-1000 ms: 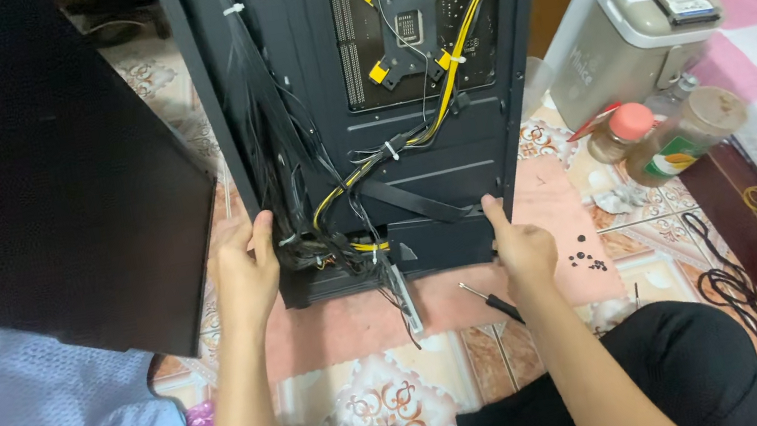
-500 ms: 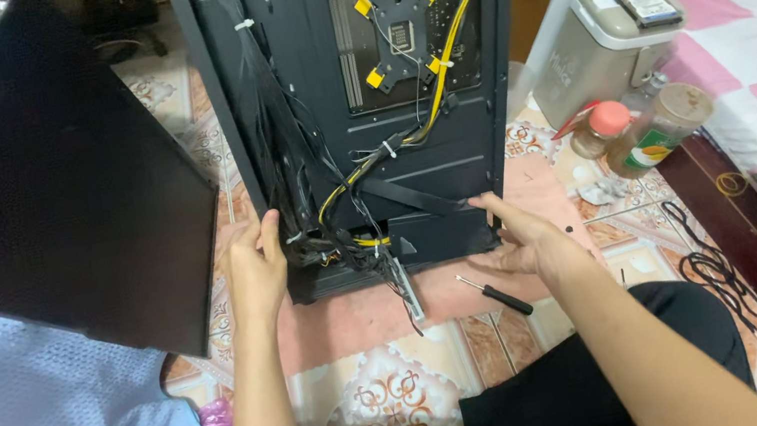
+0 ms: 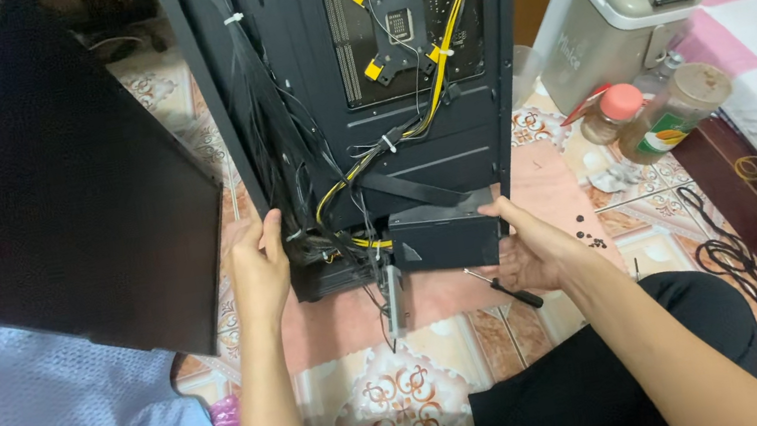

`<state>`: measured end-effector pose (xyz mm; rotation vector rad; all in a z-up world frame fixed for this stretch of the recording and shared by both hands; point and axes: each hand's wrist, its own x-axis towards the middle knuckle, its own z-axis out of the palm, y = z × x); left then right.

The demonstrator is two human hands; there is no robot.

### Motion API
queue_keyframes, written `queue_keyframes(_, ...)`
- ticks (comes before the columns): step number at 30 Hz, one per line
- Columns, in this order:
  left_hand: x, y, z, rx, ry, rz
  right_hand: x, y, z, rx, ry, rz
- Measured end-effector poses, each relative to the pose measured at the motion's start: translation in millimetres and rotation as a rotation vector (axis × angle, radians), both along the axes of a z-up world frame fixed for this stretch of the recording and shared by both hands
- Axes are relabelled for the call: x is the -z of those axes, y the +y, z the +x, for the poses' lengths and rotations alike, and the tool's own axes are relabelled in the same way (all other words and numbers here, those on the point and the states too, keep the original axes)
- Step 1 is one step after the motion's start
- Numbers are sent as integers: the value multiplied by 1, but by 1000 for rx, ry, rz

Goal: The person disconnects cables and removes a power supply unit from an open computer case, wipes the unit with a wet wipe, and cleans the interior of the case.

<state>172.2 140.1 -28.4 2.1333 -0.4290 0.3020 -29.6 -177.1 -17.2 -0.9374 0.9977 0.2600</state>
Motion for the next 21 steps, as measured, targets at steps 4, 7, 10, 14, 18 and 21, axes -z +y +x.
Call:
queue_keyframes(4,-8,-2,-1,3,0,14,-23,19,-9,2,-14,5)
queue_keyframes(7,-12,-4,-3,-10,-13,33,-36,28,-15,61,-42,48)
queue_keyframes(10,-15,-7,-5,-23,-2,38,-35,33,-15,2,-40,46)
queue_keyframes(14,-9,-3,2,-59,114,23,-52,46,-20,5,-9,50)
queue_keyframes(18,-20,-3,-4,-84,176,43,-58,48,-24,-51,-50,36)
queue_keyframes(21,-20,-2,-8,-77,213,-17,-39,38,-26,-96,-69,30)
